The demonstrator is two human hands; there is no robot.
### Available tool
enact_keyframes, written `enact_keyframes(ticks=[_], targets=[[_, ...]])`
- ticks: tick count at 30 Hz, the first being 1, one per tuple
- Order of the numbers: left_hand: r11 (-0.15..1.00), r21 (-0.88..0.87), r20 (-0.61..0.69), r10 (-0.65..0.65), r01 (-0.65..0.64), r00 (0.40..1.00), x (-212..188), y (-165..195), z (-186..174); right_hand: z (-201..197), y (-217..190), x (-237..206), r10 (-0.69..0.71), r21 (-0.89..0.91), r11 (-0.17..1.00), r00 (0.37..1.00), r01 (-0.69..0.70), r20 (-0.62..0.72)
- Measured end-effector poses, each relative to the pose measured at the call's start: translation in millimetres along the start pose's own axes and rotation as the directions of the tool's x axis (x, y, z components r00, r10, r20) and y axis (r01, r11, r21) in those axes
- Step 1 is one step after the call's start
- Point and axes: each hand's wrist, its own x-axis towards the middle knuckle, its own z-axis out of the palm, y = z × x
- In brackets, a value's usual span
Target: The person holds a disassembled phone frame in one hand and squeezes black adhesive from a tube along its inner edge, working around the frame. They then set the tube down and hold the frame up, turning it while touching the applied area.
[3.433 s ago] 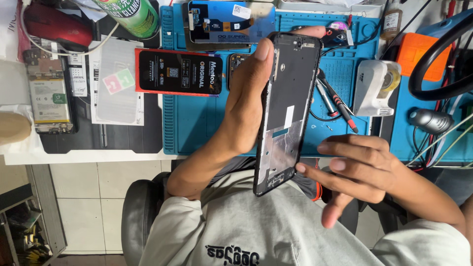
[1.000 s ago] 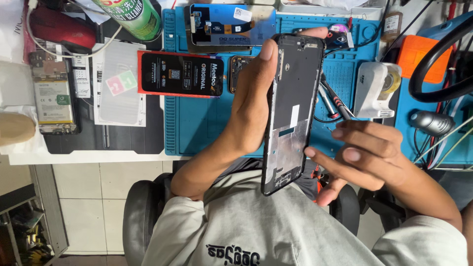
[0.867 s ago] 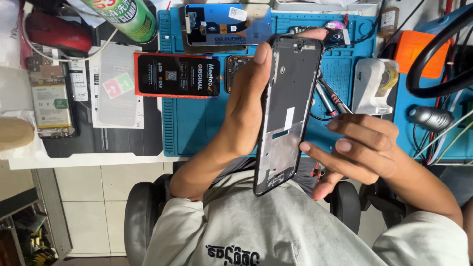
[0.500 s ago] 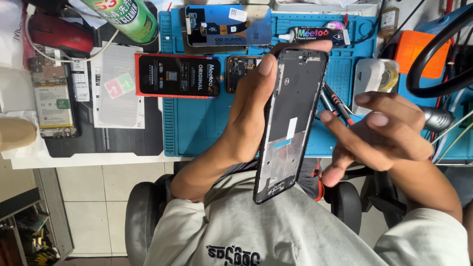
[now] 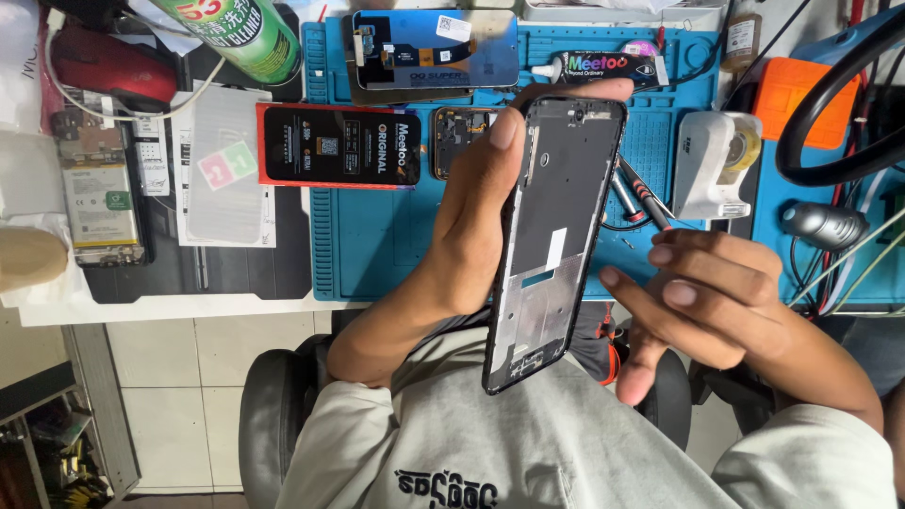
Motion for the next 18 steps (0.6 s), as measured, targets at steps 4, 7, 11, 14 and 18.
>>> enact_keyframes(ticks=[4, 7, 11, 14, 18], targets=[[0.999, 0.033, 0.004, 0.011, -0.011, 1.000, 0.3, 4.8, 1.2, -1.3, -1.2, 2.8, 0.101, -0.017, 0.995, 0.994, -0.102, -0.040], [0.998, 0.055, 0.002, 0.034, -0.034, 0.999, 1.5, 4.5, 1.3, 2.4, -1.0, 3.8, 0.143, -0.036, 0.989, 0.990, -0.142, 0.012], [0.998, 0.046, 0.011, 0.053, -0.053, 0.999, -1.5, -1.2, -1.5, 2.3, -1.5, 1.3, 0.039, 0.019, 0.999, 0.999, -0.039, 0.028], [0.999, 0.014, 0.028, 0.032, -0.033, 0.999, -5.5, -7.0, -4.9, -2.6, -3.3, -1.1, 0.082, 0.000, 0.997, 0.997, -0.082, 0.013], [0.996, 0.016, 0.066, 0.090, -0.092, 0.994, -5.1, -12.6, -6.6, 2.1, 0.2, -2.4, 0.238, -0.079, 0.968, 0.970, -0.240, -0.040]])
